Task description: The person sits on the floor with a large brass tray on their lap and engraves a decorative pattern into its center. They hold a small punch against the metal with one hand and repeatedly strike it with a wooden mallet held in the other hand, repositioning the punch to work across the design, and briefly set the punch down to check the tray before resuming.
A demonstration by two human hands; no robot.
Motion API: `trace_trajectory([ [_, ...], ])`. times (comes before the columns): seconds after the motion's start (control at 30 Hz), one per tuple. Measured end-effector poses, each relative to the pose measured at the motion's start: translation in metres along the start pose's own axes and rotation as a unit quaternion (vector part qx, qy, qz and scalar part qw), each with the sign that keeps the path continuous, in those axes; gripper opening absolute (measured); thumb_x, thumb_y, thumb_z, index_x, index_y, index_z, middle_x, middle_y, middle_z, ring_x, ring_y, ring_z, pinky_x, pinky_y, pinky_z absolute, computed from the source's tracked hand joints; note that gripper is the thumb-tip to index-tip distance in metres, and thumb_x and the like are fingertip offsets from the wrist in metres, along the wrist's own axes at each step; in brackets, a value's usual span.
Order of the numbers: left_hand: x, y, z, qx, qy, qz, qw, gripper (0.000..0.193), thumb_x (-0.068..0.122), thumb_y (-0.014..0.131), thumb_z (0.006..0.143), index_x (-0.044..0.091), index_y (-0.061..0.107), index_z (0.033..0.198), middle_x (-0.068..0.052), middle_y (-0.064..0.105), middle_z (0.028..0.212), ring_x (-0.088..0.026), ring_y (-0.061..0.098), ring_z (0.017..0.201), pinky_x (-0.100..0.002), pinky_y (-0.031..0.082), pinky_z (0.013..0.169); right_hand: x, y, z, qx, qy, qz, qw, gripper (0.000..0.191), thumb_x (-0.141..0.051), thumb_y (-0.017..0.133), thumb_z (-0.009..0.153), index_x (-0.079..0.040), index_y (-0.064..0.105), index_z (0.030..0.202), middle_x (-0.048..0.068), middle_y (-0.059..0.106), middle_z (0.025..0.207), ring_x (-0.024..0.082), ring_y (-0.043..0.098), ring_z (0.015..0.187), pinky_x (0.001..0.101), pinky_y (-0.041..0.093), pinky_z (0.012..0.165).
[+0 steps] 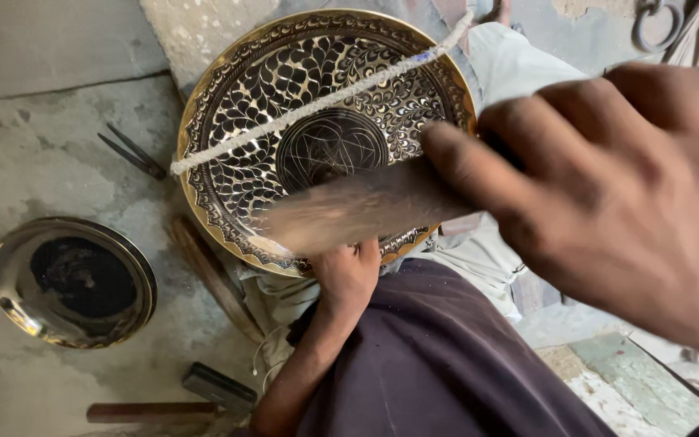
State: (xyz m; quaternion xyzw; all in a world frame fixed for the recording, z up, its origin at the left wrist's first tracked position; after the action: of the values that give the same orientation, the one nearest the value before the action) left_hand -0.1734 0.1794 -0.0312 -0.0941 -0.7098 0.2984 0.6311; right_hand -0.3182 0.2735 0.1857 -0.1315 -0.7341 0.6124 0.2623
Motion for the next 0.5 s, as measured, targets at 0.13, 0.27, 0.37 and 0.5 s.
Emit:
trace_trajectory([
  [0.13,0.007,-0.002,0.008,-0.002,-0.036,-0.153,0.988,0.024,0.024,0.071,0.105,0.002,0.063,0.111,-0.007,0.072,0.091,-0.016,0.074,0.074,-0.028,0.057,0.061,0.005,0.009,-0.011,-0.061,0.042,-0.026,0.997,0.048,-0.021,0.075,0.088,-0.020,0.067,0.135,0.003,0.066,0.094,0.022,0.069,0.088,0.0377,0.049,0.080],
  [0.27,0.013,-0.003,0.014,-0.021,-0.029,-0.131,0.991,0.027,0.022,0.071,0.102,0.000,0.060,0.112,-0.008,0.071,0.087,-0.017,0.073,0.071,-0.030,0.056,0.060,0.010,0.023,-0.031,-0.103,0.087,0.013,0.991,0.061,-0.014,0.076,0.079,-0.018,0.065,0.139,0.006,0.068,0.100,0.025,0.070,0.094,0.0373,0.051,0.082],
  [0.37,0.020,-0.006,0.018,-0.039,0.026,-0.097,0.994,0.023,0.022,0.070,0.104,0.002,0.061,0.110,-0.008,0.070,0.090,-0.018,0.071,0.076,-0.032,0.056,0.064,0.011,0.031,-0.047,-0.075,0.132,0.023,0.988,0.053,-0.016,0.075,0.080,-0.018,0.066,0.132,0.004,0.069,0.097,0.021,0.069,0.087,0.0379,0.051,0.083],
  [0.5,0.017,-0.014,0.031,-0.076,0.026,-0.132,0.988,0.022,0.020,0.070,0.105,0.003,0.060,0.113,-0.006,0.071,0.095,-0.012,0.072,0.076,-0.025,0.059,0.062,0.004,0.040,-0.092,-0.071,0.199,0.029,0.977,0.053,-0.008,0.074,0.074,-0.017,0.071,0.126,0.006,0.074,0.099,0.023,0.070,0.086,0.0388,0.054,0.083],
])
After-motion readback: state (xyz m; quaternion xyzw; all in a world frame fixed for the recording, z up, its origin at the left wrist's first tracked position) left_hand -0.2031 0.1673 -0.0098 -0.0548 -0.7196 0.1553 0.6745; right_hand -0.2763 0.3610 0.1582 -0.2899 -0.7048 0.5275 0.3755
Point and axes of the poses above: each hand's wrist, its own z-axis towards the middle knuckle, its own y-axis out of the palm, x = y × z, the point moved 6 cm from there along z, towards the middle knuckle
